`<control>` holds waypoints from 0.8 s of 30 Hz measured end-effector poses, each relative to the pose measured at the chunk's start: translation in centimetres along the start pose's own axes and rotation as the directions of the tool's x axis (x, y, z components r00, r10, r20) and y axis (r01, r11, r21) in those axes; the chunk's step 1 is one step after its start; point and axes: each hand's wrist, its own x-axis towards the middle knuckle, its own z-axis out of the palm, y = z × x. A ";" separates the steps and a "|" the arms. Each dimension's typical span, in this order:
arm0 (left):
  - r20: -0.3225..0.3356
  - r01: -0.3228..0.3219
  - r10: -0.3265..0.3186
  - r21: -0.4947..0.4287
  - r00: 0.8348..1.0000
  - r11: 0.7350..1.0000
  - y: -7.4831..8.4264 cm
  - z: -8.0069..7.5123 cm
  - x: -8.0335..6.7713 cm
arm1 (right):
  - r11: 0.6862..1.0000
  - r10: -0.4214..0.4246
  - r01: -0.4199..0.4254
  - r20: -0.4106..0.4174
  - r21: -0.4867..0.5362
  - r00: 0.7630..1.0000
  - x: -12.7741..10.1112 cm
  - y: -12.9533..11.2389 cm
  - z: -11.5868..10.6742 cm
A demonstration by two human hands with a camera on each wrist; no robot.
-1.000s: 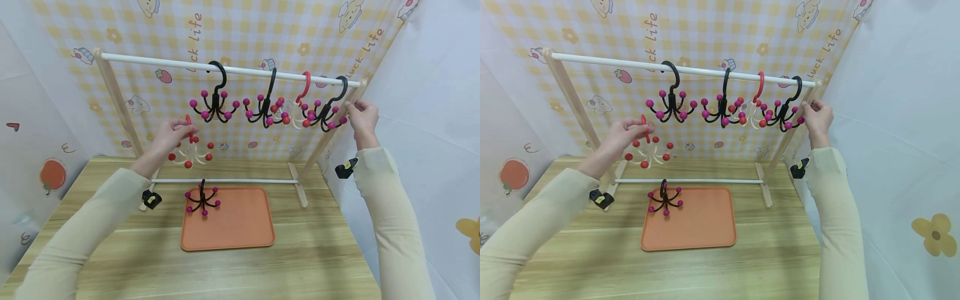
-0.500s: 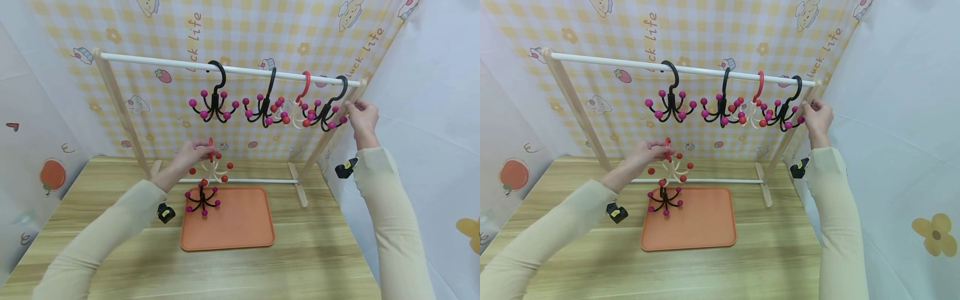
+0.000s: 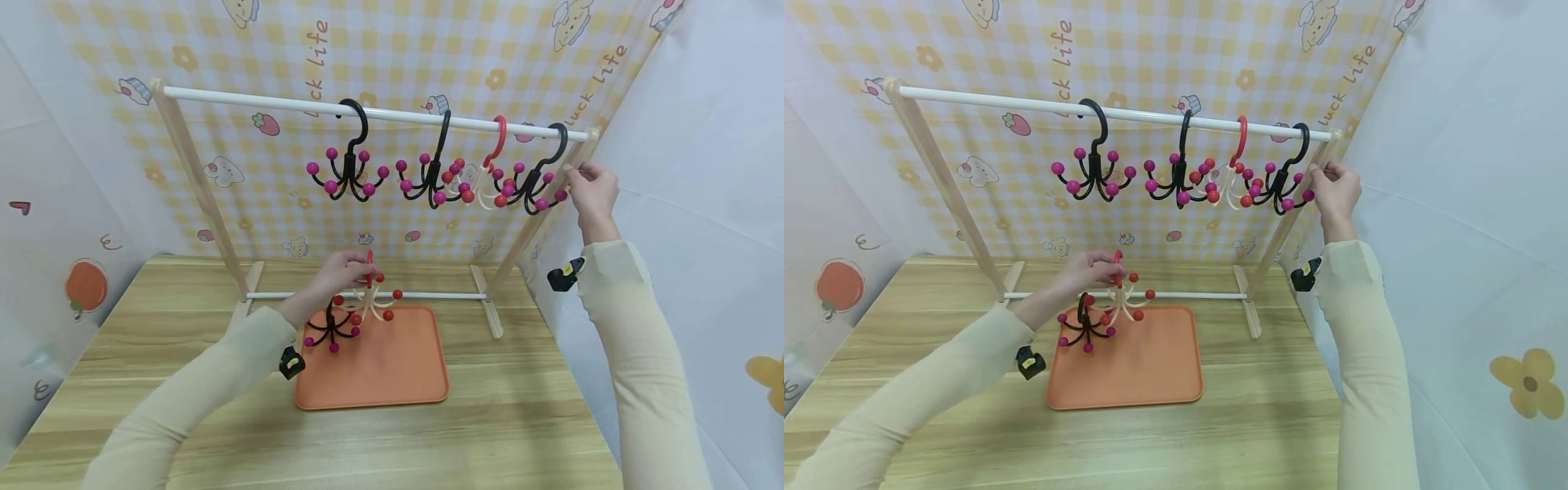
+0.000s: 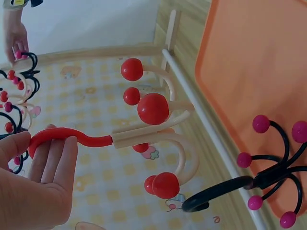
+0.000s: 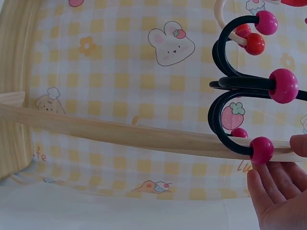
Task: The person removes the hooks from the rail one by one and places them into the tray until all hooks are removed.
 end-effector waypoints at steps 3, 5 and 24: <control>0.009 0.013 -0.013 -0.020 1.000 1.000 -0.5 0.6 -0.1 | 1.000 0.002 -0.002 0.000 -0.001 1.000 0.0 0.0 0.0; 0.014 0.028 -0.028 -0.045 1.000 0.999 -1.0 1.0 -0.1 | 1.000 0.004 -0.004 -0.002 0.001 1.000 0.1 0.0 0.0; -0.050 0.081 -0.083 -0.031 0.995 0.996 -6.1 3.1 0.5 | 1.000 0.010 -0.010 0.004 -0.018 1.000 0.9 0.5 -0.2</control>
